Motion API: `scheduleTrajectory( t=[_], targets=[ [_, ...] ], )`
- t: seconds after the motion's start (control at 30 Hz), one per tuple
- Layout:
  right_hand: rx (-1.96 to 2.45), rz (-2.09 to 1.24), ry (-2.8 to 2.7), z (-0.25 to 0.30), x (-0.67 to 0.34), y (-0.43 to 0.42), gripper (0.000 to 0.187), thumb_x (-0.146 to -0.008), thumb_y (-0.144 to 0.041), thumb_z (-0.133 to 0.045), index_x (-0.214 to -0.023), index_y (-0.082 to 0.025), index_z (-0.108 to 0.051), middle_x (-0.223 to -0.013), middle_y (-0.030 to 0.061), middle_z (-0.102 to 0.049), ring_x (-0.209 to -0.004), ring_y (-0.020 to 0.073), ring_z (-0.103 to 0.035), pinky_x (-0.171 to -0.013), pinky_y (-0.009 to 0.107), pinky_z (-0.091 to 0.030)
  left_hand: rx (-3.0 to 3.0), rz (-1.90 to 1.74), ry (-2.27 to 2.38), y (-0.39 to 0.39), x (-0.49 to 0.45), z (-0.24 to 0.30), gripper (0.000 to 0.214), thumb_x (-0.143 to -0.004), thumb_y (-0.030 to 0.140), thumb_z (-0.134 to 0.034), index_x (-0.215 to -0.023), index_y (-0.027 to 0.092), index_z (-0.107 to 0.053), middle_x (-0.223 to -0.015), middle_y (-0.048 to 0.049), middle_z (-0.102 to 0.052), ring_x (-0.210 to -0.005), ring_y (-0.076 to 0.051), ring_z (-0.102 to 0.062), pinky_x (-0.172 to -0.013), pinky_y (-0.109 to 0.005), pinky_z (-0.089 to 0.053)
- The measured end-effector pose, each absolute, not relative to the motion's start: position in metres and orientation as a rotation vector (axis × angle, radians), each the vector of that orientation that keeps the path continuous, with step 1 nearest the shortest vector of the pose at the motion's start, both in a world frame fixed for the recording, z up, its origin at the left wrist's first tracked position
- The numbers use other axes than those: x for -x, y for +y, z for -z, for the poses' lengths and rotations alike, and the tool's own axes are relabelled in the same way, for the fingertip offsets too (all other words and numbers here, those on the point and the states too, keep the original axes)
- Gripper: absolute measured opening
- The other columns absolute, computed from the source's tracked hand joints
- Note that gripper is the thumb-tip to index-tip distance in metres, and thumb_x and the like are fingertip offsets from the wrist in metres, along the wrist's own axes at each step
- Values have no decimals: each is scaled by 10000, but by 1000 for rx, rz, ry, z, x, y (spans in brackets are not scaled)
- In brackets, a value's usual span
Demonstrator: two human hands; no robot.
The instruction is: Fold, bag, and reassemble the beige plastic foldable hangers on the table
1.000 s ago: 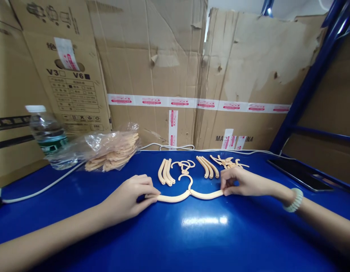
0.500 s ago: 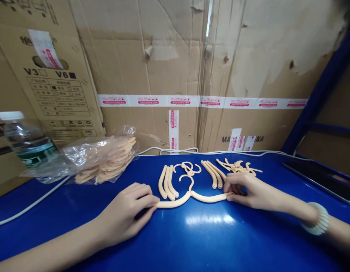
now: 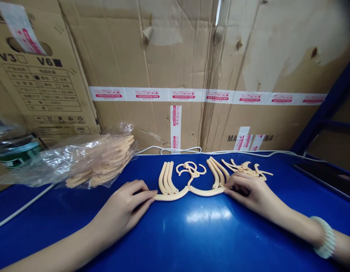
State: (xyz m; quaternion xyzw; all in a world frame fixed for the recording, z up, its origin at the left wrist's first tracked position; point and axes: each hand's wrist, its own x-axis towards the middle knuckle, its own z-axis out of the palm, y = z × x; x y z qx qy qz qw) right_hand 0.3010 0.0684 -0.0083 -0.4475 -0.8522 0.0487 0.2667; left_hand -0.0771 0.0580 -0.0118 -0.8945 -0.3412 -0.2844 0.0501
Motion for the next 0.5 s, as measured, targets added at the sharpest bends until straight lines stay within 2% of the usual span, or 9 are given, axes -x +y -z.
scheduleTrajectory(
  t=[0.13, 0.33, 0.5],
  targets=[
    [1153, -130, -2289, 10, -303, 67, 185, -944, -318, -527, -884, -226, -676, -890, 82, -697, -803, 204, -652, -721, 328, -529, 2723, 927, -1061, 55, 76, 11, 237, -972, 166, -471, -1056, 211, -689, -937, -62, -669, -817, -182, -638, -760, -318, -526],
    [1201, -186, -2236, 11, -310, 61, 183, -922, -361, -561, -882, -239, -692, -816, 58, -695, -658, 180, -615, -574, 299, -500, 2734, 1001, -1080, 49, 77, 11, 235, -951, 135, -494, -1087, 203, -673, -991, -67, -691, -873, -180, -662, -777, -284, -547],
    [1216, -245, -2254, 12, -313, 60, 183, -914, -380, -578, -878, -241, -691, -838, 56, -703, -715, 188, -634, -619, 304, -517, 2807, 951, -1008, 47, 80, 12, 268, -965, 101, -468, -1095, 228, -664, -997, -61, -686, -860, -178, -645, -785, -305, -525]
  ],
)
